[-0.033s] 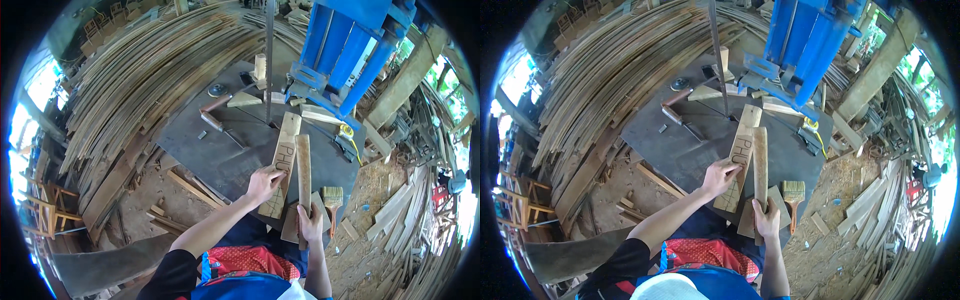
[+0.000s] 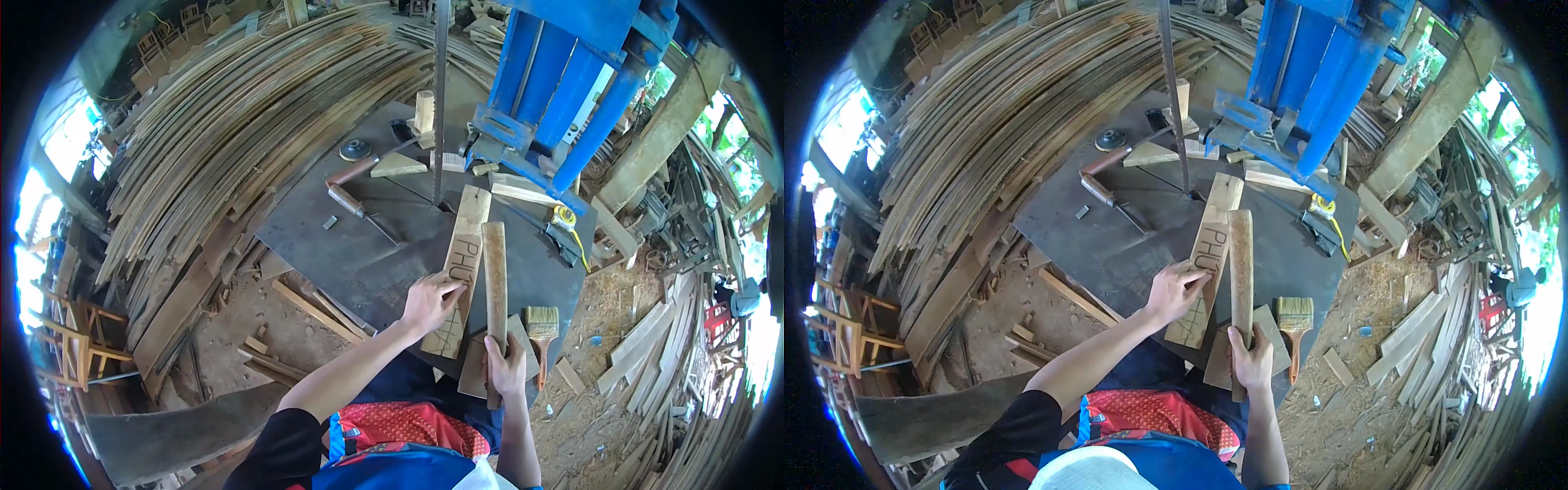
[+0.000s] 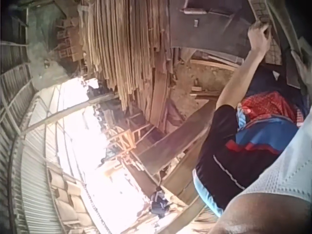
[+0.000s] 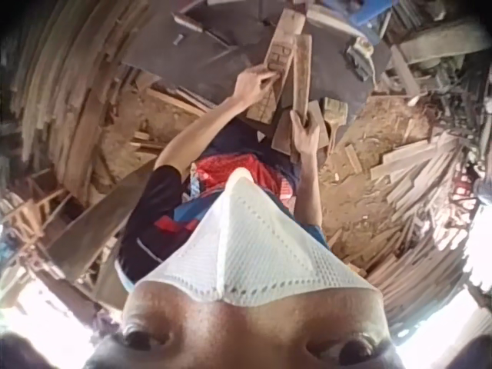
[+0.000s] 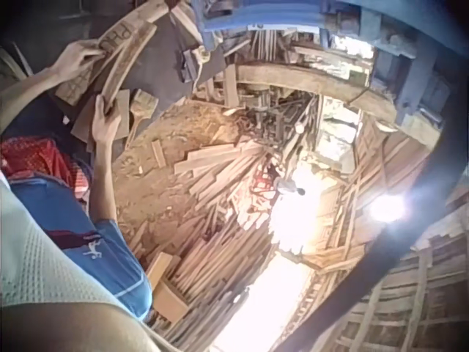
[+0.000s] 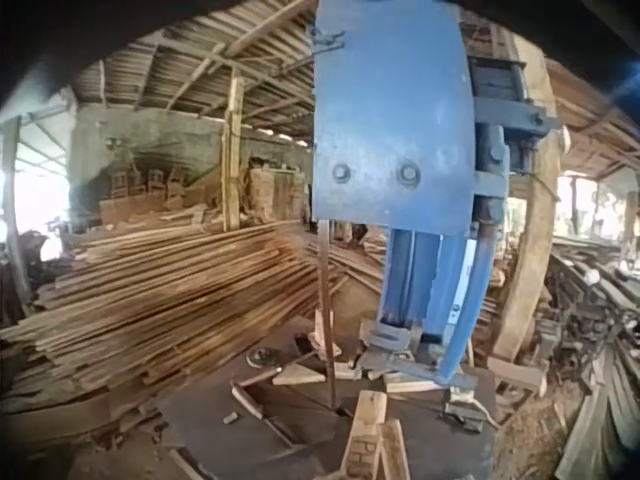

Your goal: The person carves letters into a wooden plank using a chisel and a wooden mallet. They repeatedly strike the chisel to deepen the grooves of the letters. Later, they switch to using a knife to carve details into a smaller block of wood.

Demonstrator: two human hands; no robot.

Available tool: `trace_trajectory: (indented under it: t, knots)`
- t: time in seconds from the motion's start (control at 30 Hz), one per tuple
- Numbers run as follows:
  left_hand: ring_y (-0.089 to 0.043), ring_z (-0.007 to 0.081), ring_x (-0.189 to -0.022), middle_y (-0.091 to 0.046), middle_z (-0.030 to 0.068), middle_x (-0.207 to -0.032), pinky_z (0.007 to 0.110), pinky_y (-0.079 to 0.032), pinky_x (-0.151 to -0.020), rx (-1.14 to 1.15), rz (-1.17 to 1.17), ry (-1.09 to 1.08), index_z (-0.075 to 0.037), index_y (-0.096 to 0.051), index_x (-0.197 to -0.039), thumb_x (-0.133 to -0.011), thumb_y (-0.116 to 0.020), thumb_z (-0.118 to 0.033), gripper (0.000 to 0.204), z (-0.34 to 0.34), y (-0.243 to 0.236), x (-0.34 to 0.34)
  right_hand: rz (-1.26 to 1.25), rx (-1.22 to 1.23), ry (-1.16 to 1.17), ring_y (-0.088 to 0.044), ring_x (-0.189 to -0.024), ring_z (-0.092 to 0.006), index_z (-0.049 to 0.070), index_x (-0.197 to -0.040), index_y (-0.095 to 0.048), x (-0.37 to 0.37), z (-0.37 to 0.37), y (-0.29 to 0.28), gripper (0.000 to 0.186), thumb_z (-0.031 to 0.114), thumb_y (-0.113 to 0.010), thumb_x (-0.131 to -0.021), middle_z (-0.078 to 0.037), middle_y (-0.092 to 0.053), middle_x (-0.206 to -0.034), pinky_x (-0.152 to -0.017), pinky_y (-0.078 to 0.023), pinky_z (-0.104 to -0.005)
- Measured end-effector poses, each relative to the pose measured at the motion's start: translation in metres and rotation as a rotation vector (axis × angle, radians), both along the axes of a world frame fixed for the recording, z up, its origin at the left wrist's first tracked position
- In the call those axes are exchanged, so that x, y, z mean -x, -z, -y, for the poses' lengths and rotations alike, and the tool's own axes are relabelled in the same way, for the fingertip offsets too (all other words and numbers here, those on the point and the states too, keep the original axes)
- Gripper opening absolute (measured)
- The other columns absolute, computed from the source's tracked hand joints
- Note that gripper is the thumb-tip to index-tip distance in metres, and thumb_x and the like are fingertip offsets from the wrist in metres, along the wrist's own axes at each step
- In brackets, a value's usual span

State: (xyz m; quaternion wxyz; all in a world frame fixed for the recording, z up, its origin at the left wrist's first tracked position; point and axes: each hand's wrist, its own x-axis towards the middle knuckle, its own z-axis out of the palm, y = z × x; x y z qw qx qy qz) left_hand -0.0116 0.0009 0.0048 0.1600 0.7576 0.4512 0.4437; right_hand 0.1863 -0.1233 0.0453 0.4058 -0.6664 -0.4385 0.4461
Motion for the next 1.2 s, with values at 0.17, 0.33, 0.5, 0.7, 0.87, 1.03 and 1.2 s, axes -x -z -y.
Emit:
trace_trajectory:
  t: [0.17, 0.33, 0.5, 0.7, 0.87, 1.03, 1.2]
  knots:
    - [-0.070, 0.0295, -0.074, -0.069, 0.0070, -0.081, 0.041, -0.056, -0.066, -0.050, -0.027, -0.063, -0.010, -0.080, -0.092, -0.088, -0.077, -0.012, 0.005, 0.002, -0.008, 0.002, 0.092, -0.018, -0.028, -0.063, -0.058, -0.0168, -0.004, -0.101, -0.068, -0.007, -0.004, 0.018, 0.037, 0.032, -0.074, -0.097, -0.008, -0.062, -0.064, -0.053, -0.048, -0.0381]
    - [-0.068, 0.0313, -0.072, -0.064, 0.0087, -0.079, 0.043, -0.054, -0.063, -0.036, 0.002, -0.109, -0.010, -0.072, -0.082, -0.084, -0.080, -0.014, 0.009, 0.002, -0.011, -0.006, 0.211, -0.029, -0.039, -0.069, -0.072, -0.0358, -0.001, -0.112, -0.071, -0.005, 0.000, 0.008, 0.040, 0.035, -0.074, -0.095, -0.017, -0.067, -0.073, -0.066, -0.054, -0.0448]
    - [-0.063, 0.0246, -0.064, -0.063, 0.0096, -0.078, 0.037, -0.049, -0.059, 0.011, 0.100, -0.100, -0.005, -0.074, -0.092, -0.086, -0.084, -0.009, 0.012, 0.003, -0.007, -0.002, 0.042, 0.085, 0.006, -0.062, -0.048, -0.0154, -0.002, -0.107, -0.069, 0.005, -0.002, -0.014, 0.043, 0.040, -0.074, -0.097, -0.006, -0.062, -0.059, -0.047, -0.047, -0.0355]
    - [-0.049, 0.0180, -0.058, -0.055, 0.0084, -0.071, 0.034, -0.039, -0.055, 0.052, 0.085, -0.011, 0.000, -0.076, -0.096, -0.091, -0.079, -0.006, 0.008, -0.007, 0.006, -0.004, -0.051, 0.100, 0.037, -0.061, -0.048, -0.0144, -0.003, -0.111, -0.068, -0.001, -0.001, -0.007, 0.042, 0.036, -0.073, -0.098, -0.006, -0.063, -0.065, -0.047, -0.047, -0.0325]
    - [-0.055, 0.0193, -0.060, -0.058, 0.0019, -0.071, 0.036, -0.037, -0.068, 0.144, 0.066, -0.042, -0.009, -0.077, -0.092, -0.092, -0.079, -0.014, 0.005, -0.006, 0.006, -0.001, -0.081, 0.104, 0.039, -0.060, -0.048, -0.0138, -0.003, -0.113, -0.068, 0.003, -0.003, -0.007, 0.041, 0.035, -0.072, -0.099, -0.006, -0.063, -0.067, -0.047, -0.047, -0.0323]
    - [-0.056, 0.0189, -0.060, -0.059, 0.0017, -0.072, 0.036, -0.037, -0.068, 0.146, 0.049, -0.030, -0.009, -0.077, -0.093, -0.091, -0.078, -0.013, 0.005, -0.010, 0.008, 0.001, -0.048, 0.085, -0.003, -0.057, -0.047, -0.0116, -0.002, -0.115, -0.066, -0.001, -0.004, -0.003, 0.037, 0.031, -0.071, -0.101, -0.003, -0.061, -0.067, -0.045, -0.044, -0.0303]
    - [-0.057, 0.0211, -0.060, -0.060, 0.0016, -0.073, 0.036, -0.039, -0.068, 0.042, -0.054, -0.018, -0.009, -0.076, -0.094, -0.092, -0.078, -0.013, 0.005, -0.011, 0.002, -0.003, -0.037, 0.071, 0.007, -0.064, -0.049, -0.0184, -0.006, -0.116, -0.067, -0.003, -0.005, -0.006, 0.047, 0.036, -0.073, -0.097, -0.012, -0.066, -0.064, -0.052, -0.049, -0.0355]
